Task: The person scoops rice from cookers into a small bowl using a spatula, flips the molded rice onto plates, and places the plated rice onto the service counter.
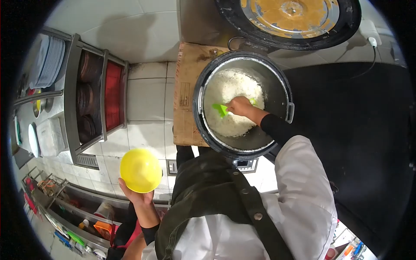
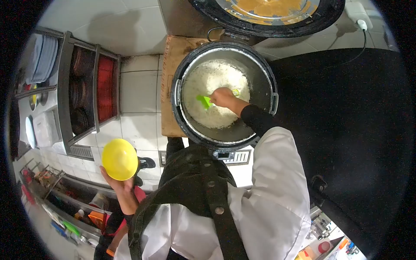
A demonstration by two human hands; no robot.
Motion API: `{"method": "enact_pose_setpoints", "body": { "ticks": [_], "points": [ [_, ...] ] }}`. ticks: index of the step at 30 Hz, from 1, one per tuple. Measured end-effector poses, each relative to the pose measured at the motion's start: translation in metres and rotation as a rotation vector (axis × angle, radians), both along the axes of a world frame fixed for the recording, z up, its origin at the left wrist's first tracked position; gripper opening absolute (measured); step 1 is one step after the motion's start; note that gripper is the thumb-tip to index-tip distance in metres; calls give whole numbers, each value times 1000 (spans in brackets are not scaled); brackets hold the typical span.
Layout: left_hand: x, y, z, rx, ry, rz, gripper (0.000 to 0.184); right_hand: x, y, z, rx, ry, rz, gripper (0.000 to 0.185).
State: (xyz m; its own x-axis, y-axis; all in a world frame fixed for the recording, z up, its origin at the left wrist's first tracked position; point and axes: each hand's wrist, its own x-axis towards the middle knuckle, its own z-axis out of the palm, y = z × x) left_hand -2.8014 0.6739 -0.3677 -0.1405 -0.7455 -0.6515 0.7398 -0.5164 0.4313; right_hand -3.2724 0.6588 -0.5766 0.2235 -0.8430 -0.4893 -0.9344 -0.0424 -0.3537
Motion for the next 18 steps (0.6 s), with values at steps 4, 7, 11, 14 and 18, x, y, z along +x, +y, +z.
{"method": "enact_pose_setpoints", "body": {
  "ticks": [4, 7, 11, 14, 18],
  "points": [
    [-12, -5, 3, -66, 23, -34, 76, 6, -3, -5, 30, -106, -4, 24],
    [-24, -8, 7, -157, 47, -126, 79, 5, 3, -11, 106, -208, -99, 23],
    [-44, -9, 13, -209, 11, -224, 80, -4, 1, -11, 170, -262, -214, 29],
    [-74, -14, 16, -175, 18, -323, 78, -12, -3, 16, 168, -329, -283, 32],
    [-174, -29, 27, -342, -136, -321, 75, -38, -2, 69, 244, -424, -433, 33]
  ]
}}
